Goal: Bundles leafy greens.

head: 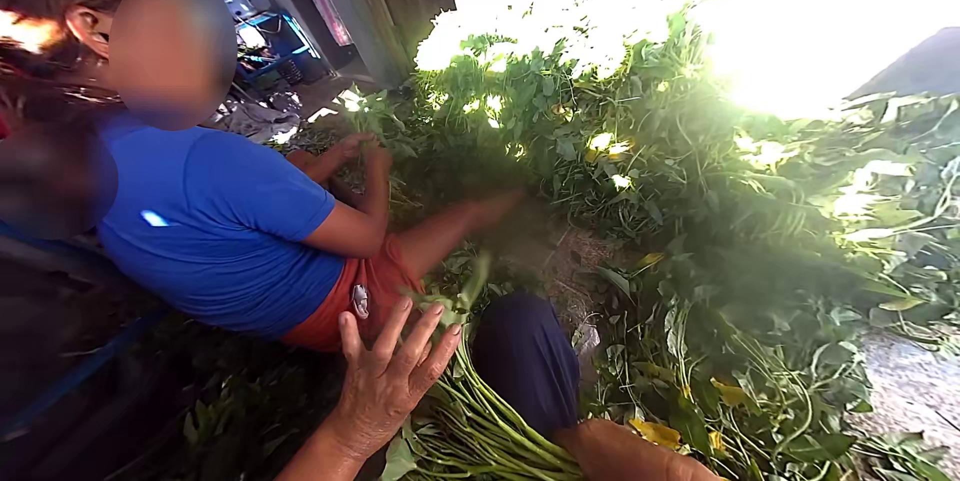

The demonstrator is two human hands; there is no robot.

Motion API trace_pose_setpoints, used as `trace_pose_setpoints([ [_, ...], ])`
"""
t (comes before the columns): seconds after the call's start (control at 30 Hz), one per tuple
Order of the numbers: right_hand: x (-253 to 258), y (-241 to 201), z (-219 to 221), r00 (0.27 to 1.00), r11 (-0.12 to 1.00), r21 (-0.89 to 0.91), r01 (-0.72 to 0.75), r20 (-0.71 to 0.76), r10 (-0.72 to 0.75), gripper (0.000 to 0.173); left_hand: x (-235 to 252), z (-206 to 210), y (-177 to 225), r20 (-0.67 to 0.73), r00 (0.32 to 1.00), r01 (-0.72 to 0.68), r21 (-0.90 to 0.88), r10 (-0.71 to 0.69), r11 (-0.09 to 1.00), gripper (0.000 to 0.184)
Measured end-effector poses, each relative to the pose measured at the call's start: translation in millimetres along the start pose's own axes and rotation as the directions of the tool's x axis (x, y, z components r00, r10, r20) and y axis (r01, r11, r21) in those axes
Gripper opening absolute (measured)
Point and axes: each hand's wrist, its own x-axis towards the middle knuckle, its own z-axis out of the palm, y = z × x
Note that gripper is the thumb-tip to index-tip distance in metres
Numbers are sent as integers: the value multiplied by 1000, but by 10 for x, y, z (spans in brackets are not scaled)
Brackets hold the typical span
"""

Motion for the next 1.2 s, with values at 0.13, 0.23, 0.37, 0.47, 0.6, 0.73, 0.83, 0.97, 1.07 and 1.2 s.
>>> trace_pose_setpoints([
  [0.13,-19,-13,-6,1000,1000,0,1,3,-1,57,-69,69,-222,-75,996,61,58,-56,996,54],
  [0.23,-34,9,19,1000,1000,-14,1,-7,-1,55,-149,52,-507,-70,982,183,108,-176,977,47],
  [0.37,-53,5,15,1000,1000,-8,-10,-1,10,54,-268,-250,-776,286,866,358,216,-409,908,54],
  [0.47,-33,23,8,1000,1000,-21,-11,11,11,54,-248,-463,-756,408,762,488,149,-503,860,32],
  [0.6,-11,-5,-5,1000,1000,-7,-17,24,17,54,47,-480,-84,222,935,343,-383,-275,858,33],
  [0.73,-59,-153,-33,997,995,-63,-72,27,74,55,14,-150,690,281,958,119,-561,53,819,45],
  [0.83,-84,-115,56,995,988,-124,-95,-50,90,53,-134,-43,818,337,936,88,-503,101,860,61],
  [0.97,-137,-55,79,992,990,-103,-91,-92,82,55,-280,-171,821,409,904,140,-560,126,817,84],
  [1.07,-92,94,-31,999,997,61,-43,-27,45,56,-307,-343,889,513,853,242,-554,98,796,110],
  [1.2,58,336,-168,996,953,303,-20,87,-7,50,-365,-363,1034,593,804,317,-473,32,822,127],
])
